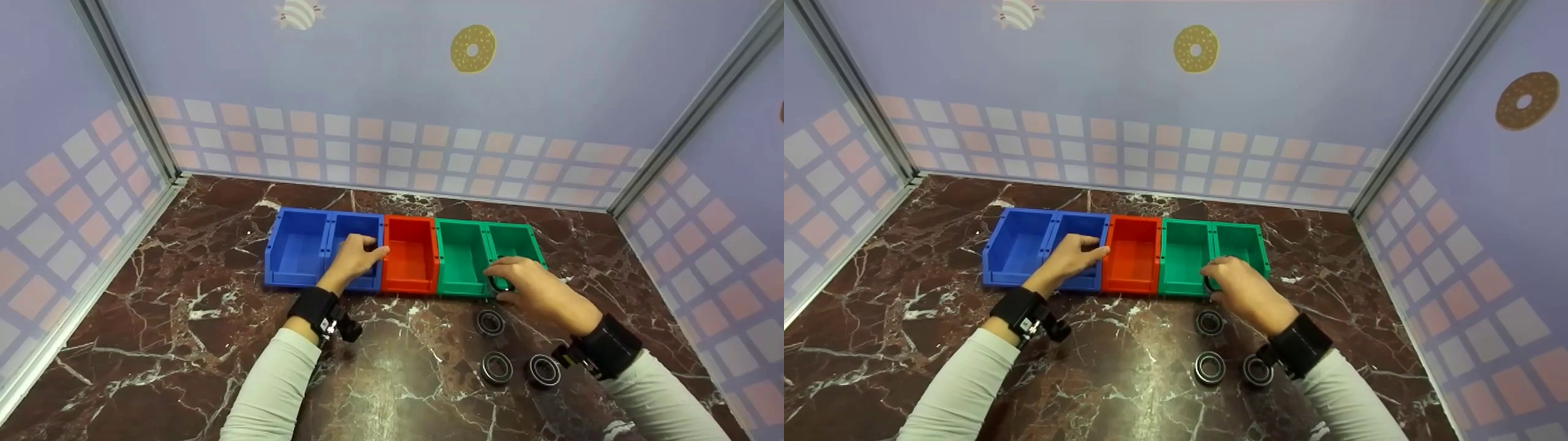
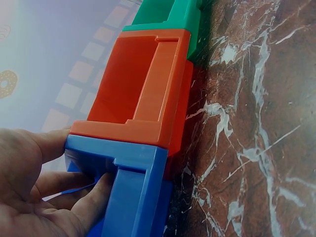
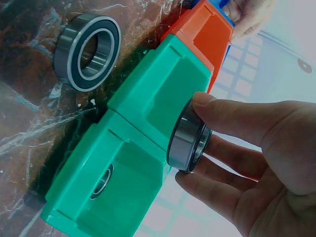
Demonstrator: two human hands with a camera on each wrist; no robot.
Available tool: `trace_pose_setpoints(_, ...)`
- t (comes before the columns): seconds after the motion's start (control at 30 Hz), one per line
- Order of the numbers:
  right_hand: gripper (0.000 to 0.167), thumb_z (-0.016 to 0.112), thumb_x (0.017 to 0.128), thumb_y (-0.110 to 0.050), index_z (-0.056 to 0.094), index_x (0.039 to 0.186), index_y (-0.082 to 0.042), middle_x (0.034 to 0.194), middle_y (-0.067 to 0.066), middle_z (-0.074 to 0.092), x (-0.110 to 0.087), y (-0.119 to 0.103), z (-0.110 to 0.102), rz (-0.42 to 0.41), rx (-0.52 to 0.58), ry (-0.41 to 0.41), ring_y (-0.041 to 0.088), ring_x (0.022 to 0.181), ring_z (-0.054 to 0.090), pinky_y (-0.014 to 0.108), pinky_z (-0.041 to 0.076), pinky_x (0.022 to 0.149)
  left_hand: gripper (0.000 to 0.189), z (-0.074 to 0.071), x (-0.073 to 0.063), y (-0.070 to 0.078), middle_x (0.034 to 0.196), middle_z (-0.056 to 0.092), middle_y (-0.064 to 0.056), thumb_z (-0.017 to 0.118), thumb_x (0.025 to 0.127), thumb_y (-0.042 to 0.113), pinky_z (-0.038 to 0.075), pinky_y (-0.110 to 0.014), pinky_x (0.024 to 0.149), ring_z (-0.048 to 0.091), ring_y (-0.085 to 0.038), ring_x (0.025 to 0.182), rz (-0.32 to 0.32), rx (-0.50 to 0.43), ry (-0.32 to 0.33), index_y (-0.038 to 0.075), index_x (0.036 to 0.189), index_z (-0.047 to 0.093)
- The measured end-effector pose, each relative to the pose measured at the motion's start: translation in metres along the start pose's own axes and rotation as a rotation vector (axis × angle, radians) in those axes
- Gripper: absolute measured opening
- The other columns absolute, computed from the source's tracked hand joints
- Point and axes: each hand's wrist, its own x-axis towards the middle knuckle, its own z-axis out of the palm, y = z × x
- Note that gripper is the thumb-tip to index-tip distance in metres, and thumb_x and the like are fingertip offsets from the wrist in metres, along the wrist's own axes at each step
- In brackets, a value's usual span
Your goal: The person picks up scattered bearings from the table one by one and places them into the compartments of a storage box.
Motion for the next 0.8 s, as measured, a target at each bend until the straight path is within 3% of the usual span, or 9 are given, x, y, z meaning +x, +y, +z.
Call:
trace_pose_setpoints(0.3,0.047,0.077,0.083,-0.007,0.063,0.128,-0.001,0.128,0.018,0.064,0.011,-0.001,-0.004,-0.001,-0.021,-0.012,0.036,0.120,0.060,0.048,0.052,0.099,0.053,-0.001,-0.001,0.001,0.142,0.053,-0.026,0.065,0.095,0.026,0.045,-0.045,0.111,0.054,-0.035,0.130,0.021,0.021,0.010,-0.007,0.135,0.055)
trace_pose_setpoints(0.8,0.046,0.078,0.082,-0.006,0.065,0.126,-0.001,0.127,0.019,0.065,0.028,0.000,-0.008,-0.031,-0.022,0.039,0.037,0.119,0.061,0.046,0.054,0.096,0.054,0.000,-0.001,0.000,0.143,0.052,-0.025,0.065,0.095,0.027,0.043,-0.045,0.112,0.050,-0.035,0.134,0.002,0.010,0.015,-0.007,0.136,0.054)
